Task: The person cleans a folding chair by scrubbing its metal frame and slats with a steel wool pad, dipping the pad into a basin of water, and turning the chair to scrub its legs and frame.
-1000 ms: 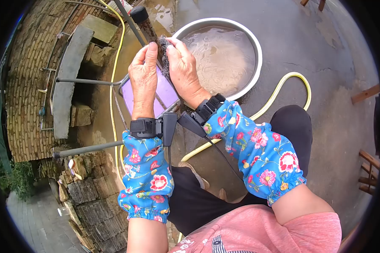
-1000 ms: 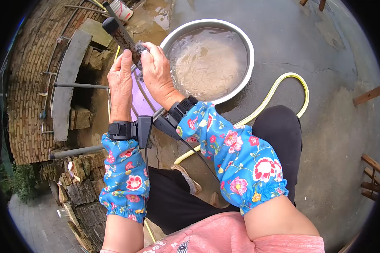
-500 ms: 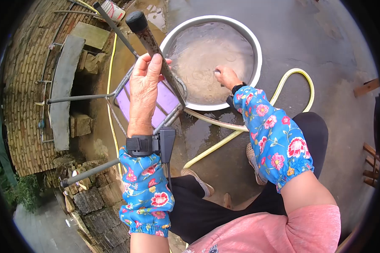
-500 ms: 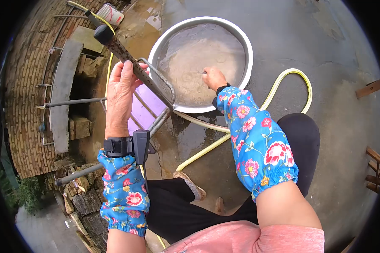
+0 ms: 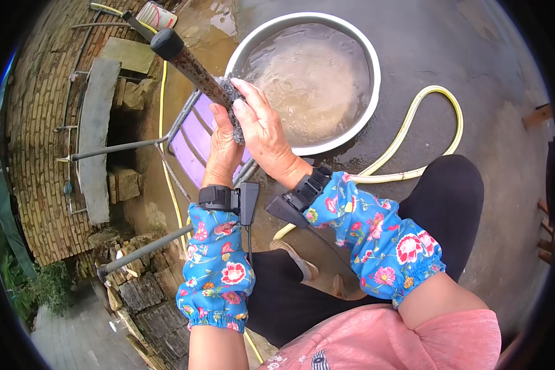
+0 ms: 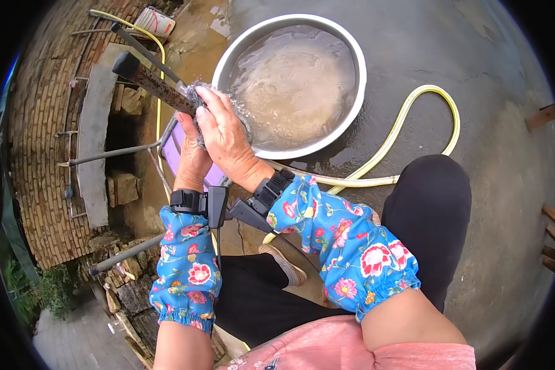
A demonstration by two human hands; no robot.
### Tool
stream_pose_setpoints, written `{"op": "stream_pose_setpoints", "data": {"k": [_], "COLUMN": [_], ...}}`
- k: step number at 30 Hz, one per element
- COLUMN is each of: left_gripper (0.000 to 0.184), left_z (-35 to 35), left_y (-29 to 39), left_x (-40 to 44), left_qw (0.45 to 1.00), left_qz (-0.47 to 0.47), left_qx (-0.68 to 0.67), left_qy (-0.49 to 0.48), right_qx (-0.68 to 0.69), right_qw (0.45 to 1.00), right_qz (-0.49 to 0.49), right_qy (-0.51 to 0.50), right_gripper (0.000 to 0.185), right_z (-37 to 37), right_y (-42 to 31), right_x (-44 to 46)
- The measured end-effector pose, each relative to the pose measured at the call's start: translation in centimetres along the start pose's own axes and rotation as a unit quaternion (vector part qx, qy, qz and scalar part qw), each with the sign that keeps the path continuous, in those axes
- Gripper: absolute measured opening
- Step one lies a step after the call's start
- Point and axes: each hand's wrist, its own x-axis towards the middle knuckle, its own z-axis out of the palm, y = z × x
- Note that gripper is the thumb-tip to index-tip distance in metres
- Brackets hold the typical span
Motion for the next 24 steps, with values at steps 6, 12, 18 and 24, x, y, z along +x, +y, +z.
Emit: {"op": "stream_pose_setpoints", "data": {"k": [6, 12, 18, 24], "left_gripper": [0.095, 0.095, 0.066, 0.046], "left_z": [0.6, 0.2, 0.8, 0.6], "left_y": [-0.4, 1.2, -0.5, -1.3], "left_x": [1.4, -0.3, 0.3, 0.2], "left_qw": [1.0, 0.98, 0.971, 0.981], "left_qz": [-0.011, 0.013, 0.026, 0.008], "left_qx": [0.013, 0.194, 0.232, 0.18], "left_qy": [0.025, -0.037, 0.056, 0.075], "right_qx": [-0.122, 0.014, -0.195, -0.514], "right_qw": [0.978, 0.998, 0.946, 0.825], "right_qz": [0.114, 0.053, 0.058, 0.17], "right_qy": [-0.127, -0.042, -0.254, -0.161], "right_gripper": [0.032, 0.031, 0.027, 0.028], "right_z": [-2.9, -1.5, -7.2, -17.0], "right_y": [11.1, 2.7, 15.2, 23.0], "right_x": [-3.7, -1.4, -2.9, 2.4]}}
